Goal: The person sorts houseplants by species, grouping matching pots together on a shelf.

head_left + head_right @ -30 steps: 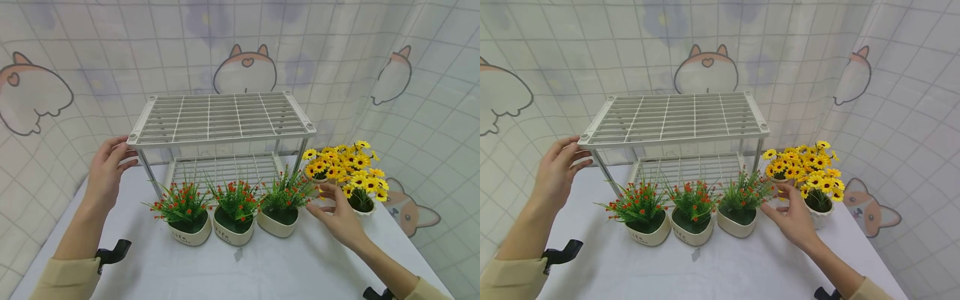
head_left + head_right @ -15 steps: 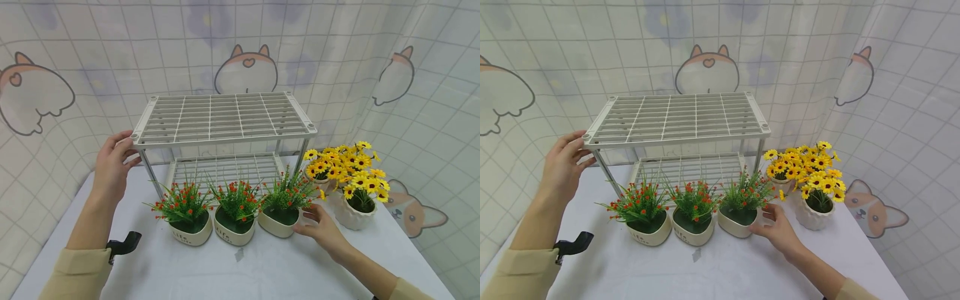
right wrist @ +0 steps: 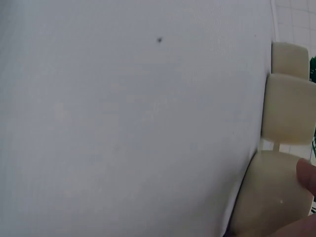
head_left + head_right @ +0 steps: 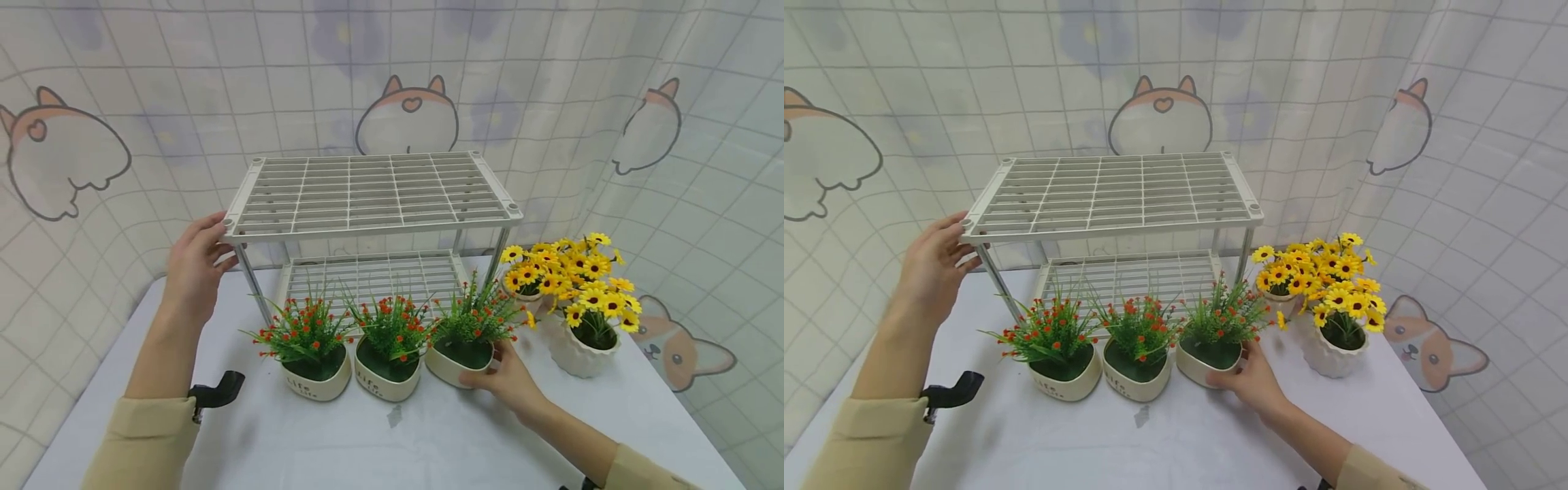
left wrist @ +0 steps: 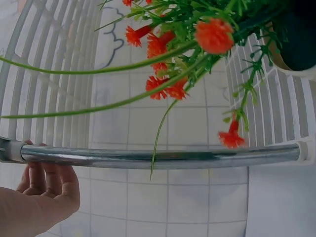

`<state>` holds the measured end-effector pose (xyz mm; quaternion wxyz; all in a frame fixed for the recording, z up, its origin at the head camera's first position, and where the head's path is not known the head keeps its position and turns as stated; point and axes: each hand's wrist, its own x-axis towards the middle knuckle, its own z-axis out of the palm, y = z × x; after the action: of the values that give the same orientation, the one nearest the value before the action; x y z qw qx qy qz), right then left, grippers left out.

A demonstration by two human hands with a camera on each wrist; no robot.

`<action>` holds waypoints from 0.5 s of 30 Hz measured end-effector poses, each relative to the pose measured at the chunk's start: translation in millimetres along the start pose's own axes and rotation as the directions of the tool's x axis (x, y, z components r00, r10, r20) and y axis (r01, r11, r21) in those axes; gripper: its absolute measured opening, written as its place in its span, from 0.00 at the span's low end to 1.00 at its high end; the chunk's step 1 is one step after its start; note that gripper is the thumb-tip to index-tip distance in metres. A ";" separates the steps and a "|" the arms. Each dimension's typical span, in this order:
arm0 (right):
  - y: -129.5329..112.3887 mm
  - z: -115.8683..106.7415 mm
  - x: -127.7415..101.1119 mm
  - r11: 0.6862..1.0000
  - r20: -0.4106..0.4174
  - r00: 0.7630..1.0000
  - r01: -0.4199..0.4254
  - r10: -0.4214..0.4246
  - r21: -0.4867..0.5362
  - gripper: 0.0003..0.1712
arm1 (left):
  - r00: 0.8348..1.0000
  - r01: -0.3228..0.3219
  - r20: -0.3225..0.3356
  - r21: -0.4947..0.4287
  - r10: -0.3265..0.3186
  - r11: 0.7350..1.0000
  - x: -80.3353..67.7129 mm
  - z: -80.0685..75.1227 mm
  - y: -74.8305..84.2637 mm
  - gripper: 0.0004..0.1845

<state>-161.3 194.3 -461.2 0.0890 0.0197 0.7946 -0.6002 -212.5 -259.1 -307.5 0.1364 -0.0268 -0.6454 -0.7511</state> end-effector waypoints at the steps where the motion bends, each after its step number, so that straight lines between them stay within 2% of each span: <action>1: 0.2 2.3 0.3 1.000 -0.008 1.000 0.004 -0.004 -0.001 0.56 | 1.000 -0.001 0.002 -0.003 0.001 1.000 0.0 -0.3 -0.3 0.21; 7: 1.3 10.4 2.1 1.000 -0.037 0.999 0.005 -0.005 -0.011 0.59 | 0.999 -0.021 0.041 -0.009 0.022 1.000 0.0 -1.6 -2.5 0.20; 15: -0.3 9.4 1.9 1.000 -0.069 0.998 -0.007 0.005 -0.021 0.57 | 0.997 -0.035 0.065 -0.016 0.036 0.999 0.9 -2.2 -3.7 0.20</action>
<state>-162.2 185.2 -463.7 0.0636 0.0418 0.8035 -0.5904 -213.9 -260.9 -311.2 0.1283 -0.0638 -0.6435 -0.7519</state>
